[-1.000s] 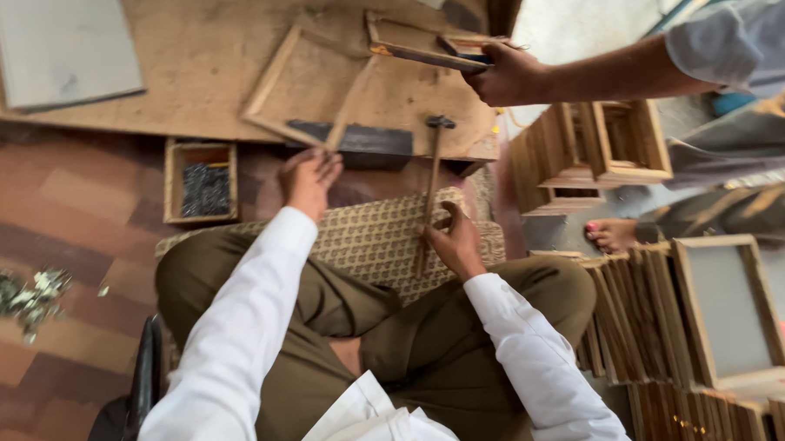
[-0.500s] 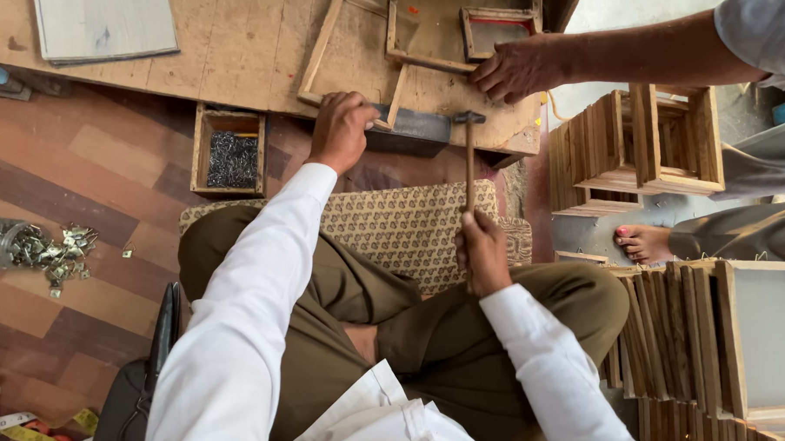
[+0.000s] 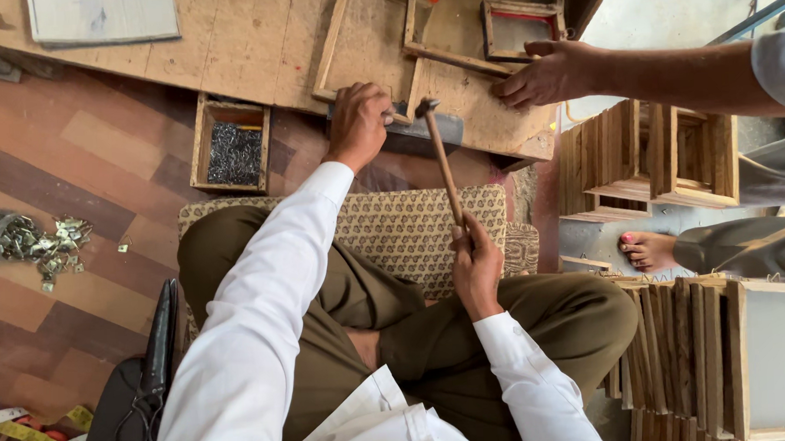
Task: The person assembles wooden frames by placing rectangular wooden panels into frame structures and hammering nails to secure them. They handle multiple frames, positioning panels and driving nails with a hammer, then stacking completed frames.
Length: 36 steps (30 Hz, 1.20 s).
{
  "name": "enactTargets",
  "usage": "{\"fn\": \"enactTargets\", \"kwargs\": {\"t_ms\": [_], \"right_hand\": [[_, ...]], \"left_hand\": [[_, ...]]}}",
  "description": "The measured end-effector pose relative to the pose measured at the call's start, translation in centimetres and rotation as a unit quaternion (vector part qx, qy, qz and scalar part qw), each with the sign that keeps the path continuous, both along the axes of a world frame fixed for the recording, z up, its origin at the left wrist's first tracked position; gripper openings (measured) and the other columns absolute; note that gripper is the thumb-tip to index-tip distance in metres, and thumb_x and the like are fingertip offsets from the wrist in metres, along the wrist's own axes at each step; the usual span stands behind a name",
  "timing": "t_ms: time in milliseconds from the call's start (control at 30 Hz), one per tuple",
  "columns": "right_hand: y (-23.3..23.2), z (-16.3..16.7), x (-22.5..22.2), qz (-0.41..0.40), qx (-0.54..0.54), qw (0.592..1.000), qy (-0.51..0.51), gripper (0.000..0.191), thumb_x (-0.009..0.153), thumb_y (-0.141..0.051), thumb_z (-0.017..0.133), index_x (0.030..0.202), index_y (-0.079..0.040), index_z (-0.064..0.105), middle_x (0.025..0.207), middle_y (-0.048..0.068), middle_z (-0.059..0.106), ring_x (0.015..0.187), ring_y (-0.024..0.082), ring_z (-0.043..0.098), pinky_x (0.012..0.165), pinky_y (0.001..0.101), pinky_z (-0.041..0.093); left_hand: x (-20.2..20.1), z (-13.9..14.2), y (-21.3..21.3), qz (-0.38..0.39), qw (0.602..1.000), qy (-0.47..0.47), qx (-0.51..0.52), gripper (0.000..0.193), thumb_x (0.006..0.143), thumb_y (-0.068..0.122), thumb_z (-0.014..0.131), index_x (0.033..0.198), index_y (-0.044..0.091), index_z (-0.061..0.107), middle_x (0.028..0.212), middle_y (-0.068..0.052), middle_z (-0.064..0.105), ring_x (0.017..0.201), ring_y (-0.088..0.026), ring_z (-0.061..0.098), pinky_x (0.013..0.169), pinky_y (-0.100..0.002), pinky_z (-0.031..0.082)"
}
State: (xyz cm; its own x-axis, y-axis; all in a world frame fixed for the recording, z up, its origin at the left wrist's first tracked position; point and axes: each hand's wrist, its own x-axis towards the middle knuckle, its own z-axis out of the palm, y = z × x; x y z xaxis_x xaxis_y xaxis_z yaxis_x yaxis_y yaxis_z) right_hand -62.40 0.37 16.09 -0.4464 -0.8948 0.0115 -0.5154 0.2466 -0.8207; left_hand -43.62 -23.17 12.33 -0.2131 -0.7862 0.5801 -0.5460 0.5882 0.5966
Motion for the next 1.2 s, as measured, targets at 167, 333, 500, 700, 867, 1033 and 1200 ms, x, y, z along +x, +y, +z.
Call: {"fn": "enactTargets", "kwargs": {"t_ms": [167, 333, 500, 700, 867, 1033, 1200], "right_hand": [[-0.1, -0.3, 0.4, 0.013, -0.137, 0.986, 0.090, 0.033, 0.105, -0.010, 0.063, 0.136, -0.001, 0.067, 0.087, 0.011, 0.072, 0.071, 0.014, 0.063, 0.065, 0.0300, 0.052], [-0.2, -0.3, 0.6, 0.061, -0.082, 0.983, 0.150, 0.032, 0.101, -0.010, 0.066, 0.131, 0.000, 0.068, 0.092, 0.018, 0.075, 0.077, 0.018, 0.072, 0.066, 0.0331, 0.056], [0.0, -0.6, 0.7, 0.043, -0.138, 0.977, 0.157, 0.032, 0.105, -0.012, 0.063, 0.135, -0.001, 0.066, 0.096, 0.021, 0.074, 0.077, 0.022, 0.070, 0.069, 0.0358, 0.056], [1.3, -0.8, 0.4, 0.044, -0.026, 0.997, 0.061, 0.030, 0.102, -0.017, 0.065, 0.125, 0.000, 0.071, 0.078, 0.010, 0.068, 0.063, 0.013, 0.062, 0.054, 0.0321, 0.049], [7.3, 0.9, 0.8, 0.002, 0.082, 0.918, -0.388, 0.028, 0.104, -0.024, 0.058, 0.116, 0.000, 0.065, 0.065, 0.000, 0.053, 0.045, 0.008, 0.042, 0.038, 0.0251, 0.032], [12.7, 2.3, 1.5, -0.008, 0.220, 0.847, -0.484, 0.039, 0.100, -0.024, 0.059, 0.127, 0.004, 0.061, 0.073, 0.006, 0.063, 0.050, 0.011, 0.050, 0.043, 0.0265, 0.041], [13.0, 1.7, 1.5, 0.020, 0.196, 0.881, -0.431, 0.052, 0.094, -0.016, 0.067, 0.141, 0.003, 0.055, 0.087, 0.009, 0.073, 0.066, 0.015, 0.066, 0.060, 0.0290, 0.056]], "left_hand": [[0.0, -0.2, -0.5, -0.014, 1.000, -0.020, 0.010, 0.015, 0.080, -0.007, 0.070, 0.074, 0.007, 0.067, 0.087, -0.006, 0.067, 0.093, -0.027, 0.061, 0.090, -0.044, 0.044], [0.1, -0.4, -1.1, -0.032, 0.999, -0.013, 0.008, 0.011, 0.078, -0.004, 0.069, 0.074, 0.006, 0.065, 0.087, -0.007, 0.066, 0.092, -0.030, 0.060, 0.088, -0.044, 0.045], [0.2, -0.6, -1.5, -0.045, 0.998, -0.012, 0.032, 0.011, 0.080, -0.003, 0.068, 0.075, 0.006, 0.065, 0.087, -0.008, 0.067, 0.093, -0.032, 0.060, 0.085, -0.045, 0.045], [0.3, 0.1, -1.0, -0.031, 0.999, -0.018, 0.003, 0.015, 0.077, -0.007, 0.065, 0.076, 0.008, 0.067, 0.092, -0.008, 0.067, 0.097, -0.033, 0.059, 0.086, -0.046, 0.046], [0.6, 0.6, 0.2, -0.031, 0.999, -0.010, -0.042, 0.008, 0.079, -0.001, 0.068, 0.084, 0.005, 0.067, 0.093, -0.012, 0.065, 0.098, -0.036, 0.058, 0.086, -0.048, 0.045], [-0.9, 0.1, 1.4, 0.002, 1.000, -0.007, -0.019, 0.010, 0.088, -0.004, 0.067, 0.094, 0.003, 0.071, 0.103, -0.015, 0.068, 0.102, -0.037, 0.062, 0.091, -0.048, 0.049], [-2.0, 1.3, 1.7, -0.066, 0.978, 0.127, 0.154, 0.034, 0.083, -0.004, 0.069, 0.118, -0.003, 0.067, 0.125, -0.021, 0.068, 0.111, -0.037, 0.066, 0.098, -0.044, 0.053]]}}
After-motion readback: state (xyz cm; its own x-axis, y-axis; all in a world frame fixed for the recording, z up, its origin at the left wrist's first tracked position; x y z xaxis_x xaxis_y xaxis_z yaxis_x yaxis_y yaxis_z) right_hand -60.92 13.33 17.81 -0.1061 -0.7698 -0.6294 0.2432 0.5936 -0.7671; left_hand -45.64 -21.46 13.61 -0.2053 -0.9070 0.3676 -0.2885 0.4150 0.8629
